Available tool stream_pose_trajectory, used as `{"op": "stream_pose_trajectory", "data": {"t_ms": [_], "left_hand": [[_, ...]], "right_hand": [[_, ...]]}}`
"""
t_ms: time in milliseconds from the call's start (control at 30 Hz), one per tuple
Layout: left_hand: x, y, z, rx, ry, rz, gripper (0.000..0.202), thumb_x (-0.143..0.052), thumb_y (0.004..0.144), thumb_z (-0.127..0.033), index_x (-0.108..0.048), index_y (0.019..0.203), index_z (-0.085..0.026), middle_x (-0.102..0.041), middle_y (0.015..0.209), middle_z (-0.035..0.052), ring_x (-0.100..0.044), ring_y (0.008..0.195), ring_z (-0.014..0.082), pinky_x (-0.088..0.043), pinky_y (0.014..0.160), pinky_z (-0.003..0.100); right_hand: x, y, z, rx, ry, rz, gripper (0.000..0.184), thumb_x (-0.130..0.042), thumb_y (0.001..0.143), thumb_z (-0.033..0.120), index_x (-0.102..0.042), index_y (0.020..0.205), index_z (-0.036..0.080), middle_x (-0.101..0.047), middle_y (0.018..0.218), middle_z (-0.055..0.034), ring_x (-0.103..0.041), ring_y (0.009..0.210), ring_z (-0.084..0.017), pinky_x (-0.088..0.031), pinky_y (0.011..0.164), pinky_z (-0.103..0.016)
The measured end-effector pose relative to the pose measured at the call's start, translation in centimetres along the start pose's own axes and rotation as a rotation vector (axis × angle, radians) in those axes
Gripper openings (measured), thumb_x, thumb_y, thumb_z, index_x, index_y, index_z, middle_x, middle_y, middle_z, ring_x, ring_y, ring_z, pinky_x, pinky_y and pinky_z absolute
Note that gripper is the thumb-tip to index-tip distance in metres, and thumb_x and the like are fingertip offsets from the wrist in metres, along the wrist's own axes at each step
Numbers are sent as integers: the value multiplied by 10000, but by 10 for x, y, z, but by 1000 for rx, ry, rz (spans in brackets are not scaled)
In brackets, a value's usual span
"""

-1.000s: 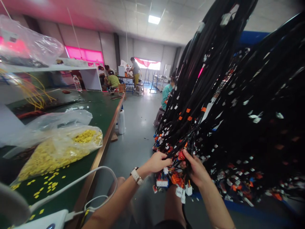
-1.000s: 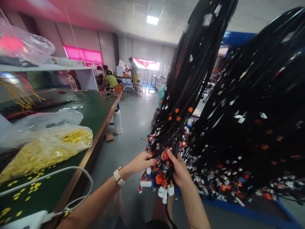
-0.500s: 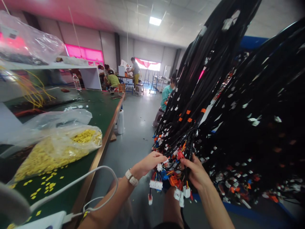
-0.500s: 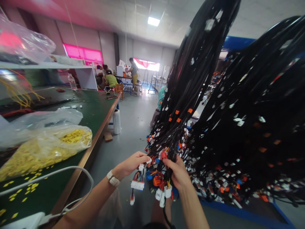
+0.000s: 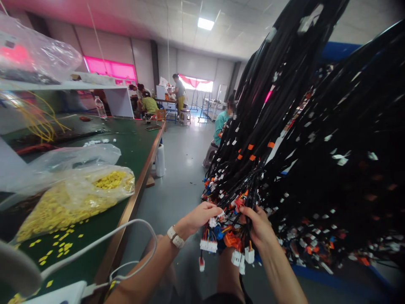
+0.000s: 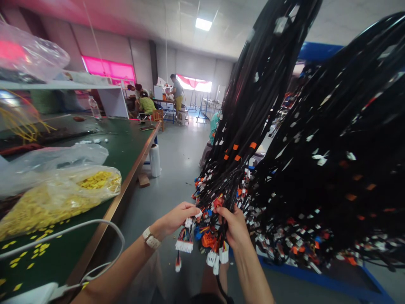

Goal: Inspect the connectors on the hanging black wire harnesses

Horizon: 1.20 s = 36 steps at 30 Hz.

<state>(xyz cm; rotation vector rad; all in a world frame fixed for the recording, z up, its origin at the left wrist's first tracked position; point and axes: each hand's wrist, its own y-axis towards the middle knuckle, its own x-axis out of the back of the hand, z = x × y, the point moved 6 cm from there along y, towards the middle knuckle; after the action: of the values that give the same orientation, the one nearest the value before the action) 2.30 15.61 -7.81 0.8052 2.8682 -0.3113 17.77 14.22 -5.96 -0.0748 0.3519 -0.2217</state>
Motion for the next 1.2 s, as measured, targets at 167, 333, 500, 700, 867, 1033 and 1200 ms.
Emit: {"op": "stream_pose_trajectory", "data": {"t_ms": [167,333,500,700,867,1033,1200], "left_hand": [[0,-5,0,30,-27,4,343,-604,687,-440,-544,567,-125,-431,485,-55,-310,430,48,-207,462,220],[0,-7,-1,45,-13,22,346,-593,715,-427,-530,559,-125,-440,479,-48,-321,423,47,-202,449,219],[-2,-7,-1,51,-4,24,356,-583,710,-439,-498,544,-135,-401,451,-63,-288,397,44,-182,422,219],[1,-5,1,81,-9,16,365,-597,686,-465,-519,572,-127,-421,466,-64,-310,420,48,-205,442,219],[2,-6,13,92,3,19,452,-608,658,-562,-526,612,-120,-391,469,-71,-252,406,37,-133,431,234],[4,-8,29,81,-66,72,551,-504,693,-661,-295,516,-182,-234,416,-99,-146,375,26,-67,423,251],[11,-8,27,68,0,54,512,-538,676,-651,-395,609,-164,-225,455,-108,-126,405,29,-69,423,240]], "right_hand": [[-7,-9,3,-28,-8,67,257,-783,556,220,-657,775,174,-675,667,12,-543,530,-103,-423,493,-211],[-6,-14,5,-94,-94,104,356,-806,534,254,-666,852,176,-695,709,-7,-615,614,-161,-493,583,-266],[6,-12,-11,-150,-159,175,374,-796,549,281,-664,877,157,-711,841,-64,-650,727,-216,-522,675,-343],[14,-15,-36,-229,-69,261,310,-776,583,244,-664,855,145,-715,806,-70,-657,694,-203,-529,665,-337],[10,-17,-45,-263,92,308,199,-724,633,206,-682,818,145,-725,783,-70,-671,674,-203,-534,658,-318],[13,-16,-52,-258,151,240,153,-716,617,173,-683,761,136,-723,710,-59,-671,607,-187,-539,624,-284],[15,-14,-57,-300,218,169,150,-719,617,157,-660,753,139,-716,685,-58,-620,490,-120,-520,520,-213]]}}
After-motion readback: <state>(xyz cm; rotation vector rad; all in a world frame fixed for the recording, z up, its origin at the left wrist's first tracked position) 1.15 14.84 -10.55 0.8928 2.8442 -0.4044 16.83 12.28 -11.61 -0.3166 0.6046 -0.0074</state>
